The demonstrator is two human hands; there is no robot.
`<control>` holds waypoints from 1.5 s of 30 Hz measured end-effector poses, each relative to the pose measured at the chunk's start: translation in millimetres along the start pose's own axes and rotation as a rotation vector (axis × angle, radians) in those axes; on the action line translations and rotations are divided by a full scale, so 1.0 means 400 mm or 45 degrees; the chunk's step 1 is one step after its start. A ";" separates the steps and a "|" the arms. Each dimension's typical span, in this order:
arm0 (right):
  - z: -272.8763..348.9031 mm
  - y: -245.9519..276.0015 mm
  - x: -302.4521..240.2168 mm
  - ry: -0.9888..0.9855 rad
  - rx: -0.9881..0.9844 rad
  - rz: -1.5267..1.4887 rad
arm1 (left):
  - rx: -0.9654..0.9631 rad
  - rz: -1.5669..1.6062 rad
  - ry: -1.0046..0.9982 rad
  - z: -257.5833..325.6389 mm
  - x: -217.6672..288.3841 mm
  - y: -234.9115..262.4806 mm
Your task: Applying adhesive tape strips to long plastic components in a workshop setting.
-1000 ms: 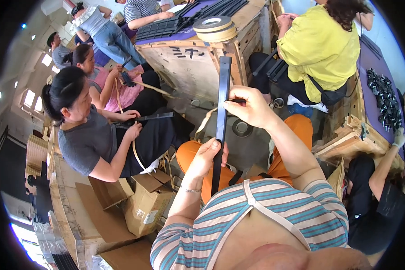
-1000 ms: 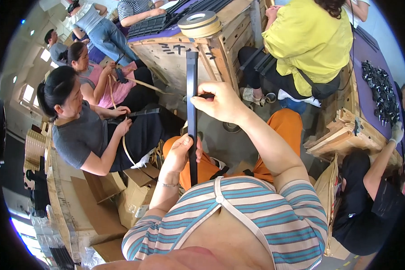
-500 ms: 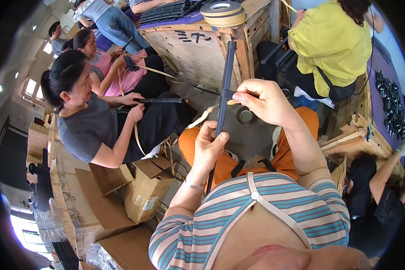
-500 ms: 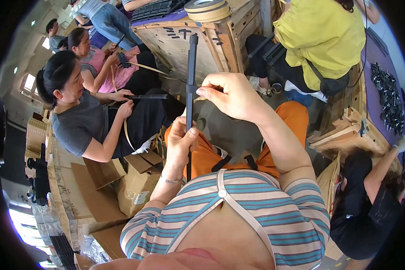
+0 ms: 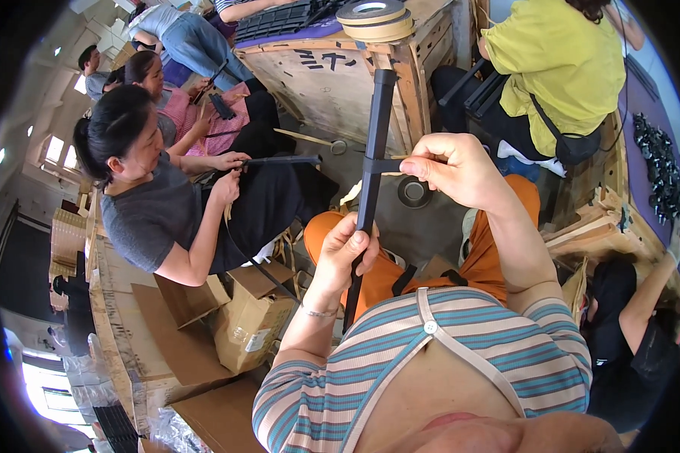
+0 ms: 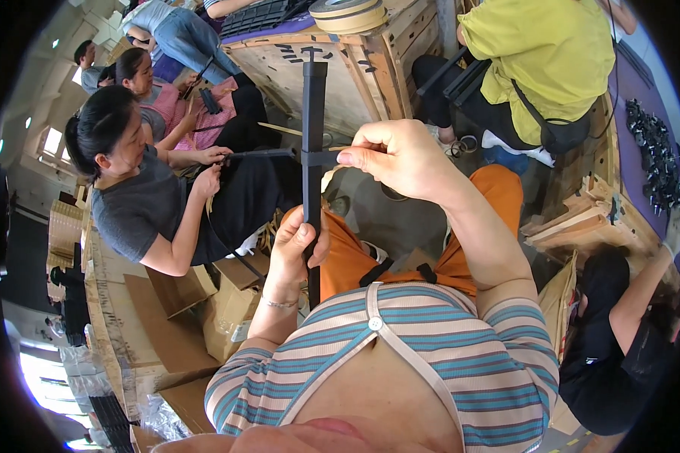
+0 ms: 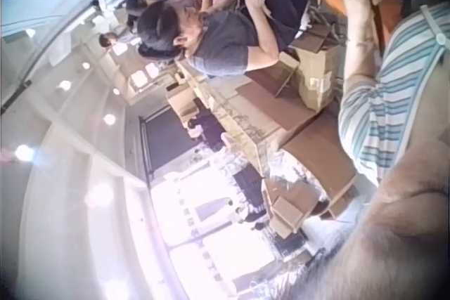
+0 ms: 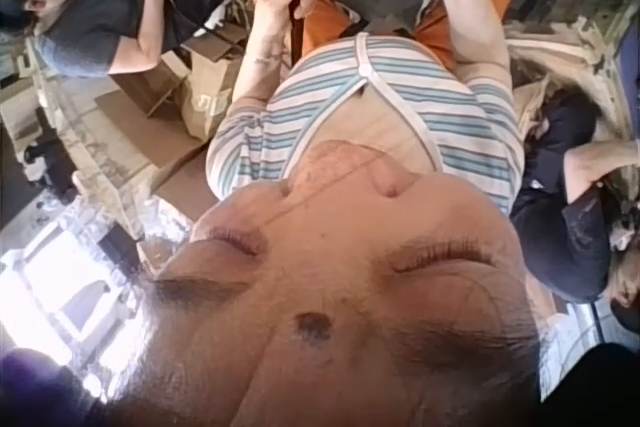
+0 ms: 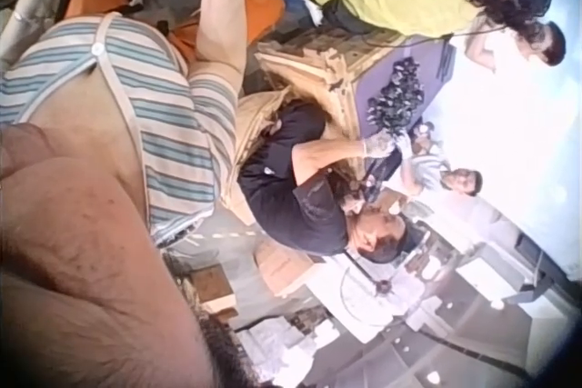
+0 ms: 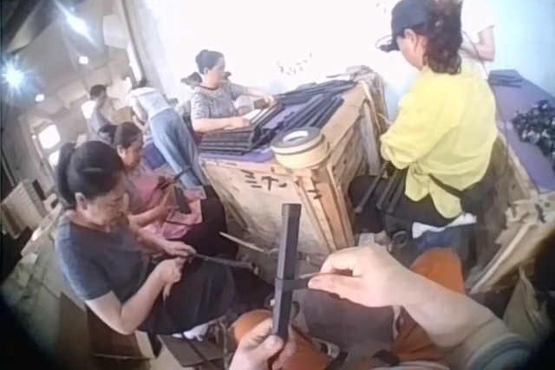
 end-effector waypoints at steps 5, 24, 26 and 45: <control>-0.003 -0.014 -0.019 0.129 0.025 0.058 | -0.199 0.124 0.020 0.004 -0.007 -0.017; 0.009 -0.024 -0.022 0.158 0.108 0.223 | 0.038 0.066 -0.004 -0.026 -0.020 0.016; 0.019 -0.022 -0.033 0.170 0.129 0.238 | 0.007 0.120 0.012 -0.026 -0.019 0.017; 0.057 0.020 -0.021 0.116 0.251 0.253 | 0.021 0.037 -0.047 -0.005 0.014 0.042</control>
Point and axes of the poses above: each hand's wrist, its own z-axis away from the middle knuckle, its own y-axis out of the back of the hand, x = y × z, the point moved 6 cm from there along -z, towards the middle knuckle, and after that the axes turned 8 degrees about -x, right-handed, at the moved point
